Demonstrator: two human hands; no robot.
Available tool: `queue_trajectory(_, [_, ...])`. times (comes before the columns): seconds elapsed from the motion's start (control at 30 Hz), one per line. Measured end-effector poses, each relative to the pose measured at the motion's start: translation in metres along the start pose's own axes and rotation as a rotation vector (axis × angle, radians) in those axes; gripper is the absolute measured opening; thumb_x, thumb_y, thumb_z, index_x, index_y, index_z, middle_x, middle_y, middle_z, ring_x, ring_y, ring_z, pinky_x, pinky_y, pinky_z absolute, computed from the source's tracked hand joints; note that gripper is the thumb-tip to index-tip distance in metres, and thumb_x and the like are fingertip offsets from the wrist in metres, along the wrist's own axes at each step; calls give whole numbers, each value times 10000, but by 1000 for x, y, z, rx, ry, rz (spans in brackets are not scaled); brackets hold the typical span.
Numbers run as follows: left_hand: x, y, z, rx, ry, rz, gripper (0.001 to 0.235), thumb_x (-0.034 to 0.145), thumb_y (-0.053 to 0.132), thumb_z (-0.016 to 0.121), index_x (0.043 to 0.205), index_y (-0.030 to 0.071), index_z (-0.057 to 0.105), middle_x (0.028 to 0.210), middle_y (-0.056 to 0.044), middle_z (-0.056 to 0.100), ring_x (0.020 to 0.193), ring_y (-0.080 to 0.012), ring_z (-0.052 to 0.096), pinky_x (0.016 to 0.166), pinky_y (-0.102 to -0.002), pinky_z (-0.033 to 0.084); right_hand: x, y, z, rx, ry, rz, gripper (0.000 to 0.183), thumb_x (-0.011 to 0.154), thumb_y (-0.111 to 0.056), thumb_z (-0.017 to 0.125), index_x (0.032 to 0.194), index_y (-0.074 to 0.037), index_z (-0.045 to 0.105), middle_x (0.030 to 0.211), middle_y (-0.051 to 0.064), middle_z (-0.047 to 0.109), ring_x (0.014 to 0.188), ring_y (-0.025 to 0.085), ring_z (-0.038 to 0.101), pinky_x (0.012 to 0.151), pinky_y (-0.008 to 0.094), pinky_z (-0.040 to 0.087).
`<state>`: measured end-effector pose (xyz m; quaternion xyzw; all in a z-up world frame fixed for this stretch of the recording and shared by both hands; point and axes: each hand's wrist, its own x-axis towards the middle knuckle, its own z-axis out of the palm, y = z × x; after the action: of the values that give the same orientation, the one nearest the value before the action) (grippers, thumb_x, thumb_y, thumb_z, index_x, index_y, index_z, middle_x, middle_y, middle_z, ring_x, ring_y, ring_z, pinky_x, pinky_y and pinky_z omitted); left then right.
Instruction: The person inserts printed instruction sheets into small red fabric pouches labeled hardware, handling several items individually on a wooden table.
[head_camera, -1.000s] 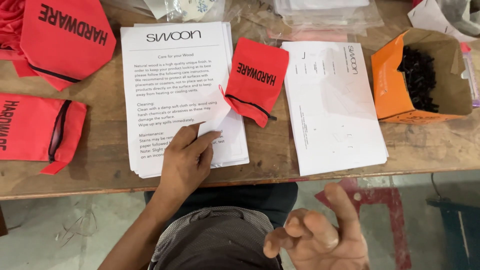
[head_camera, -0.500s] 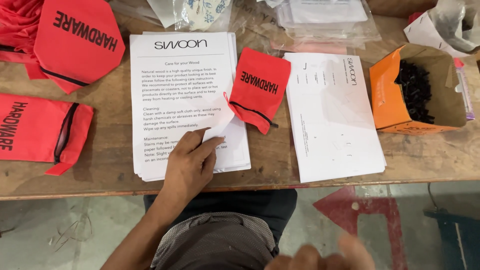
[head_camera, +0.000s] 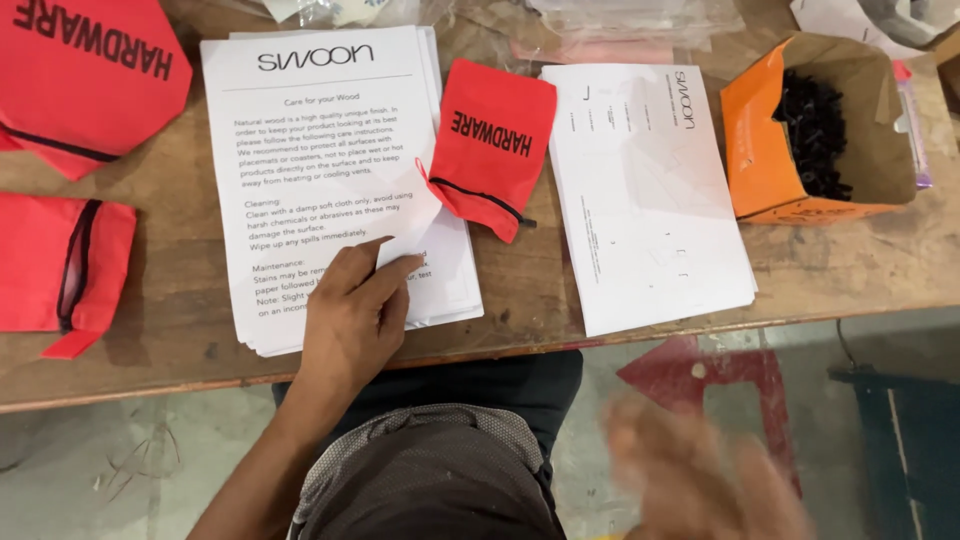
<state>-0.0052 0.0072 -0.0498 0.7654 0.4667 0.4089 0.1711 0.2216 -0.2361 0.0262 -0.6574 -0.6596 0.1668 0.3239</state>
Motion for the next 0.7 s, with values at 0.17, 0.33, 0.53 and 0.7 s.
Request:
queue_trajectory(0.17, [-1,1,0,4,33,35,290,836,-77,691,1097,43,734,1078,-125,667,891,-287,634,743,-399,552,131,55,-4,-387,-9,1,666,898,-197,723,1497,-96,451,1414,128,623,1311,294,530,1077,519,412])
queue_trajectory(0.33, [-1,1,0,7,37,33,303,829,-78,690,1104,42,730,1091,-128,664,904,-288,635,749,-402,551,140,75,-2,-599,-132,-173,632,849,-53,721,1437,19,501,1066,56,760,1267,257,562,1153,604,275])
queue_trajectory(0.53, [0,3,-1,22,19,25,303,831,-74,693,1104,47,739,1059,-120,657,885,-283,628,751,-405,550,138,104,4,-487,60,-244,384,928,-68,765,1294,-37,655,995,73,763,1032,230,675,1026,470,472])
queue_trajectory(0.7, [0,2,-1,14,22,23,307,827,-69,692,1106,48,740,1049,-114,656,891,-281,629,746,-400,552,138,109,8,-225,276,-49,294,976,-36,766,1257,-31,679,1129,122,706,942,166,701,787,292,564])
